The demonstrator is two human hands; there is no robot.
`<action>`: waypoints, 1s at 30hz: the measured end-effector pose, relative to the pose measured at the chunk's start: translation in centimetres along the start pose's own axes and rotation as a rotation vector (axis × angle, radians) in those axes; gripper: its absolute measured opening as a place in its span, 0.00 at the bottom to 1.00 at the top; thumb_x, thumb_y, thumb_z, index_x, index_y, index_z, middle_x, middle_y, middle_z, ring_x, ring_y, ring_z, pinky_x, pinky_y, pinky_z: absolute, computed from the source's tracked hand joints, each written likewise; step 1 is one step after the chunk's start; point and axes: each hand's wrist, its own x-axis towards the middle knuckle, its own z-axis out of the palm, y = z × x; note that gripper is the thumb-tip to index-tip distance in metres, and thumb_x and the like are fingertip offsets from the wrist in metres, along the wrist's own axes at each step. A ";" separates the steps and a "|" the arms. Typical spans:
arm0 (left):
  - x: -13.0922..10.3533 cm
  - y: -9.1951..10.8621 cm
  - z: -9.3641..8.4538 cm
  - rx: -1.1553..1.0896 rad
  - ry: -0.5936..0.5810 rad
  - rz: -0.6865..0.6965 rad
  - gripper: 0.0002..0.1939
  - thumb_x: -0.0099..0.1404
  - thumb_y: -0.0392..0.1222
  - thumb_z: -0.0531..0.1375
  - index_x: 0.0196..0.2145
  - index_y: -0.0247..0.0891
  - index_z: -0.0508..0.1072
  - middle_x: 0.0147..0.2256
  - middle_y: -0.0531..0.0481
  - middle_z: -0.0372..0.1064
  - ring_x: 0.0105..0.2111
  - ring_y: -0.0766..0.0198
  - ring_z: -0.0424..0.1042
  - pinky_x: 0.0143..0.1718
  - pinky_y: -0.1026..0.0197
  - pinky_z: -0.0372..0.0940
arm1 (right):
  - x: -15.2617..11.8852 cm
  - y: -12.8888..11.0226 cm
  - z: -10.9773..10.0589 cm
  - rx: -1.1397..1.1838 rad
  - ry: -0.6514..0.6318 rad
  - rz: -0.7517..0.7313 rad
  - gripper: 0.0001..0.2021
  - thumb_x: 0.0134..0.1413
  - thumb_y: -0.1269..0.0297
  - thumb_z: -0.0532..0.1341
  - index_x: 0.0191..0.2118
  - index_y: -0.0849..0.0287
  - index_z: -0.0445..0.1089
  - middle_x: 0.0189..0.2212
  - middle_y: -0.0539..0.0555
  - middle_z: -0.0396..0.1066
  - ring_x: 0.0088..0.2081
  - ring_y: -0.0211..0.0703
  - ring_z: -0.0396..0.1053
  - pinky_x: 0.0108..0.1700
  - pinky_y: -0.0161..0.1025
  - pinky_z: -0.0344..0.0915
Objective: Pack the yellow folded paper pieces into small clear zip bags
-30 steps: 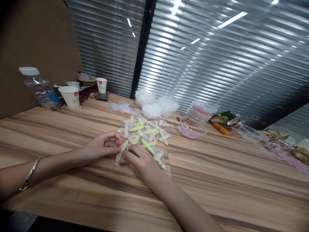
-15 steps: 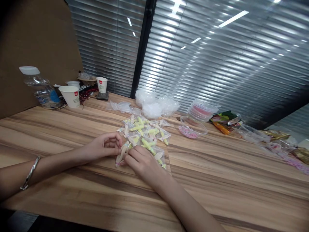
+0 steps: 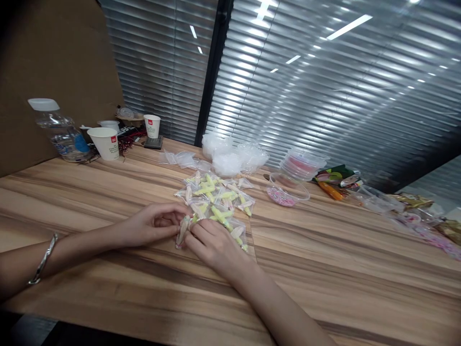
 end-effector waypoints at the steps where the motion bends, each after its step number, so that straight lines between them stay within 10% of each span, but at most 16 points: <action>1: 0.0 0.0 0.0 -0.001 -0.004 0.003 0.15 0.63 0.42 0.55 0.47 0.36 0.64 0.34 0.47 0.68 0.34 0.63 0.70 0.37 0.61 0.66 | 0.0 0.0 0.0 0.003 -0.003 0.008 0.10 0.61 0.72 0.50 0.39 0.60 0.68 0.34 0.56 0.70 0.37 0.43 0.63 0.39 0.40 0.61; 18: 0.2 -0.3 -0.2 -0.068 0.040 -0.048 0.13 0.61 0.45 0.58 0.42 0.35 0.68 0.40 0.45 0.69 0.37 0.62 0.70 0.39 0.60 0.66 | 0.1 -0.3 -0.1 0.058 0.043 -0.019 0.08 0.61 0.73 0.51 0.40 0.62 0.67 0.30 0.55 0.69 0.33 0.41 0.64 0.36 0.38 0.61; 24: 0.5 -0.1 -0.3 -0.384 0.235 -0.099 0.16 0.58 0.42 0.62 0.44 0.37 0.68 0.41 0.46 0.70 0.41 0.57 0.71 0.43 0.53 0.67 | 0.2 -0.6 0.8 0.540 0.247 0.502 0.22 0.52 0.61 0.62 0.51 0.55 0.53 0.40 0.55 0.67 0.41 0.42 0.67 0.44 0.41 0.65; 30: 0.5 -0.2 -0.3 -0.426 0.288 -0.027 0.13 0.56 0.38 0.64 0.40 0.37 0.71 0.42 0.47 0.69 0.43 0.60 0.69 0.45 0.56 0.66 | 0.9 -1.0 1.7 0.946 0.243 0.724 0.09 0.56 0.61 0.58 0.40 0.56 0.59 0.34 0.51 0.67 0.36 0.37 0.67 0.40 0.36 0.65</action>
